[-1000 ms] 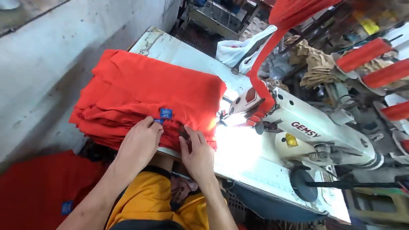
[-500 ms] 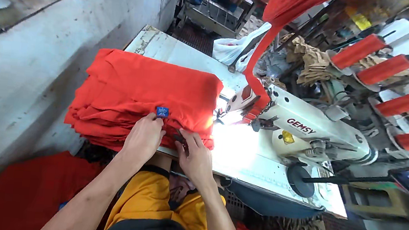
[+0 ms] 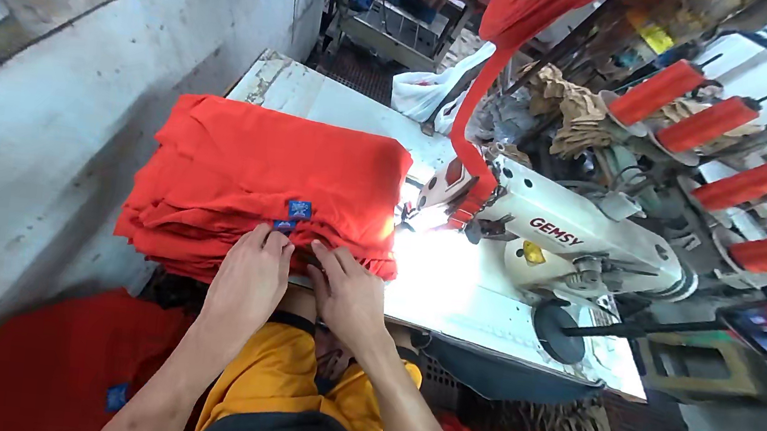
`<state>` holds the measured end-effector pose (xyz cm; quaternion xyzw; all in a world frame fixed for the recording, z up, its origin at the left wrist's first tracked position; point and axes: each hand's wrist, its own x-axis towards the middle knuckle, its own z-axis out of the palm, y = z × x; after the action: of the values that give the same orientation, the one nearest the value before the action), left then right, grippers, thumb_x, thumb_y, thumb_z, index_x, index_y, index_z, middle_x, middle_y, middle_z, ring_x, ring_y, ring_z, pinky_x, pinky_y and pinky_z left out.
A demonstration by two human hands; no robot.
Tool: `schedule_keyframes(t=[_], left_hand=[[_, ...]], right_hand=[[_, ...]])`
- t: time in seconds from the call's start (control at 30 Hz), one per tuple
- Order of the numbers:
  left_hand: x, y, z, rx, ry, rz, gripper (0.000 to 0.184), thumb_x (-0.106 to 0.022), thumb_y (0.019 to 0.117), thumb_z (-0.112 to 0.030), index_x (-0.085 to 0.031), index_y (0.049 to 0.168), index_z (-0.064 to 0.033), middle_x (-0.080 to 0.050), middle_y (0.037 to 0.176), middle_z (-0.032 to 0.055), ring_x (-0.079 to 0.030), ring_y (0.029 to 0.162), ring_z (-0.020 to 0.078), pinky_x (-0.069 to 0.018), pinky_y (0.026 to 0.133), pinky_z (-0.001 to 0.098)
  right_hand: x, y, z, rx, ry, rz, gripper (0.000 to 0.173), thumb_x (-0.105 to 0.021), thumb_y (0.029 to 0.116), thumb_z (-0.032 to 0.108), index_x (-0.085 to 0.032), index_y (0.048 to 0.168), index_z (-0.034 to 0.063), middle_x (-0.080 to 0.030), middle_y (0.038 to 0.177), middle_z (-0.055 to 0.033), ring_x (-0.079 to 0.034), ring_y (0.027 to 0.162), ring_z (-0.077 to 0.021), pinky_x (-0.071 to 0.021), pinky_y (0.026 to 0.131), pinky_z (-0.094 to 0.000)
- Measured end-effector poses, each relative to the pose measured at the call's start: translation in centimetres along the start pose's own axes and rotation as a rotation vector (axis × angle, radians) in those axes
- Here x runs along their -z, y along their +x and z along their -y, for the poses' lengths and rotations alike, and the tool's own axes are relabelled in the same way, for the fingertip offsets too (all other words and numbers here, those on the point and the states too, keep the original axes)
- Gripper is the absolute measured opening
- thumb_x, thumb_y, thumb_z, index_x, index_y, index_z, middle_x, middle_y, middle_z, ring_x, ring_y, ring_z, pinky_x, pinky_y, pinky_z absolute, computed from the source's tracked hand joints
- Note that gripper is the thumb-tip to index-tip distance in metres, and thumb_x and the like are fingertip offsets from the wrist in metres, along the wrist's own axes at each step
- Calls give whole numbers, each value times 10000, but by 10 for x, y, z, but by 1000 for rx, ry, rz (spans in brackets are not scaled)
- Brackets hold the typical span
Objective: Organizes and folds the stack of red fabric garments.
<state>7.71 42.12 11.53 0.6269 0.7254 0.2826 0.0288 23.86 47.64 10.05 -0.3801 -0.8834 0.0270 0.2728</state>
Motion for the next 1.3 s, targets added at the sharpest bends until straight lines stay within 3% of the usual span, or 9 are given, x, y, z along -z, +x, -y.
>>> schedule_keyframes(t=[0.2, 0.37, 0.47, 0.57, 0.77, 0.87, 1.0, 1.13, 1.3], left_hand=[[0, -5, -3, 14, -18, -28, 192, -590, 1022, -152, -700, 971, -3, -650, 923, 158, -684, 871, 328, -583, 791, 485], [20, 0, -15, 138, -157, 93, 248, -588, 1040, -137, -722, 1051, 71, -692, 1028, 271, -699, 955, 426, -550, 872, 552], [4, -4, 1, 46, -86, 9, 191, -612, 1022, -162, -738, 1010, -19, -675, 962, 151, -699, 854, 301, -595, 777, 468], [26, 4, -19, 139, -150, 122, 218, -598, 1034, -116, -735, 1061, 52, -692, 1028, 258, -697, 961, 409, -549, 865, 539], [15, 15, -22, 90, -136, 197, 252, -576, 1050, -148, -727, 1098, 48, -680, 1057, 241, -687, 990, 389, -548, 899, 512], [-15, 17, -7, -7, -76, 172, 212, -646, 1011, -183, -743, 1049, 1, -675, 1055, 181, -695, 987, 336, -581, 890, 487], [13, 26, -27, 94, -109, 361, 313, -486, 1089, -161, -679, 1158, 76, -649, 1175, 283, -651, 1117, 424, -503, 983, 527], [-12, 6, -1, 10, -124, 40, 206, -573, 1040, -155, -704, 1007, 0, -669, 985, 163, -697, 901, 310, -592, 826, 472], [-13, -10, -2, -21, -108, -70, 217, -577, 1030, -176, -712, 1018, -6, -666, 964, 159, -698, 866, 312, -595, 780, 453]], right_hand=[[-11, 8, 6, 105, -53, -7, 268, -583, 990, 147, -766, 1176, 211, -747, 966, -7, -715, 768, -190, -561, 563, -346], [-2, 18, -6, -85, 49, 65, 301, -626, 985, 316, -748, 1193, 135, -733, 964, -64, -709, 725, -232, -558, 567, -426], [-8, 28, -22, -200, 231, 64, 198, -651, 938, 199, -764, 1079, 118, -752, 931, -38, -709, 769, -192, -581, 668, -436], [-12, 37, -30, -251, 233, -99, 177, -650, 957, 165, -737, 1099, 109, -737, 860, -35, -686, 689, -187, -561, 604, -434], [-37, 30, -31, -237, 69, -163, 177, -678, 882, 155, -716, 1042, 88, -698, 704, -62, -688, 609, -258, -526, 528, -470], [-20, 27, -27, -282, 170, -56, 216, -649, 930, 164, -729, 1091, 45, -736, 793, -108, -723, 714, -287, -561, 645, -505], [-12, 15, -33, -183, 221, 43, 370, -623, 996, 392, -701, 1206, 98, -729, 1013, -75, -705, 778, -213, -577, 640, -433], [11, 6, -22, -187, 218, 163, 419, -538, 1036, 435, -706, 1297, 154, -729, 1121, -76, -715, 853, -193, -582, 702, -390], [0, -1, -8, -34, 55, 54, 292, -593, 1011, 314, -765, 1214, 193, -732, 946, -35, -704, 754, -203, -564, 607, -377]])
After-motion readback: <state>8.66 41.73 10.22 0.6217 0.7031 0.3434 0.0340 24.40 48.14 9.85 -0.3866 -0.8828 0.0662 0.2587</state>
